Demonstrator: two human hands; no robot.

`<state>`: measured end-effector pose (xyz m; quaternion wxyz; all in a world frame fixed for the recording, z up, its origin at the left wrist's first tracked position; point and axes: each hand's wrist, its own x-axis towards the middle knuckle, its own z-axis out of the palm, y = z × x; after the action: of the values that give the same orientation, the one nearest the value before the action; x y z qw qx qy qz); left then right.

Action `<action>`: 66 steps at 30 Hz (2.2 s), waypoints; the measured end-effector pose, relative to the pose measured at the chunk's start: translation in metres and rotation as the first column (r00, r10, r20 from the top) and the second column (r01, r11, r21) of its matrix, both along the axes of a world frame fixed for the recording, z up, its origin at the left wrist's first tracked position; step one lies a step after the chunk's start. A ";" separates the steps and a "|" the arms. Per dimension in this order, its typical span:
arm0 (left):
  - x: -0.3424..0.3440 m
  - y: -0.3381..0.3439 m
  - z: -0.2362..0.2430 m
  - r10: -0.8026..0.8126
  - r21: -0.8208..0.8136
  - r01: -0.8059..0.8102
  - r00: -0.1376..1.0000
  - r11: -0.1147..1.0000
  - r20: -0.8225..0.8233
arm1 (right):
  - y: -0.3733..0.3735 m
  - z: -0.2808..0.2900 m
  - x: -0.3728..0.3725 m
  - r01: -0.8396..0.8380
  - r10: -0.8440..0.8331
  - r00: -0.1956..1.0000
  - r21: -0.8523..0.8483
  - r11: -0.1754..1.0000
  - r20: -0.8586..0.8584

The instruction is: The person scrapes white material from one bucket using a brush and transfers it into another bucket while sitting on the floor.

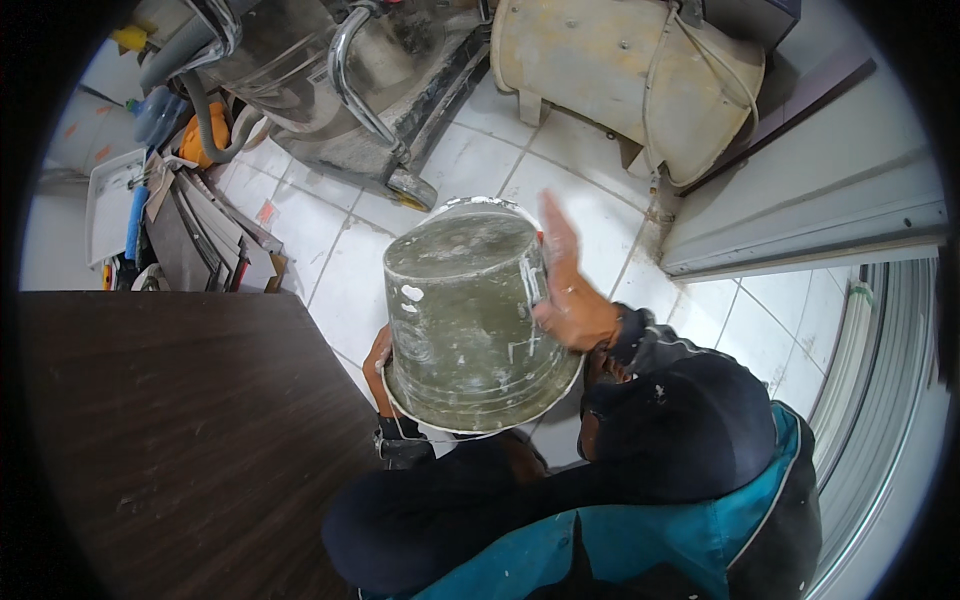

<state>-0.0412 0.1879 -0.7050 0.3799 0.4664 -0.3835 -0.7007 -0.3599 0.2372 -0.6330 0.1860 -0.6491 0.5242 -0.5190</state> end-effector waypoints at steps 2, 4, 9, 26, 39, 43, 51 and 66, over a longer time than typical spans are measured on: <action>0.001 -0.001 -0.002 0.006 0.011 -0.006 1.000 1.000 -0.006 | 0.002 0.004 0.005 -0.091 0.111 0.988 0.174 0.980 -0.105; 0.004 -0.001 0.000 0.017 0.020 -0.017 1.000 1.000 -0.008 | -0.004 0.004 0.006 -0.087 0.084 0.992 0.037 0.995 0.091; 0.000 -0.002 -0.001 0.028 0.051 -0.026 0.999 0.998 -0.039 | 0.002 0.009 0.004 -0.056 0.055 0.998 0.091 0.994 0.014; 0.002 0.007 0.000 0.057 0.035 -0.056 0.998 0.998 -0.031 | 0.004 0.004 0.009 -0.103 0.119 0.989 0.175 0.979 -0.084; 0.006 0.007 -0.001 0.037 0.036 -0.037 0.999 0.999 -0.005 | -0.011 -0.001 0.007 0.019 -0.023 0.997 0.056 0.998 0.072; -0.004 0.004 0.000 0.016 0.038 -0.016 1.000 0.999 -0.015 | -0.013 -0.027 -0.015 0.055 -0.059 0.990 0.034 0.998 0.132; -0.005 0.004 0.001 0.005 0.039 -0.004 1.000 0.999 -0.012 | -0.034 -0.063 -0.034 0.114 -0.080 0.961 -0.116 0.987 0.265; 0.000 0.005 0.003 0.010 0.014 -0.010 1.000 1.000 -0.007 | 0.000 -0.016 0.004 -0.165 0.157 0.985 0.117 0.979 0.076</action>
<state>-0.0412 0.1925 -0.7022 0.3814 0.4687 -0.3749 -0.7031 -0.3562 0.2375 -0.6494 0.2845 -0.6591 0.4943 -0.4902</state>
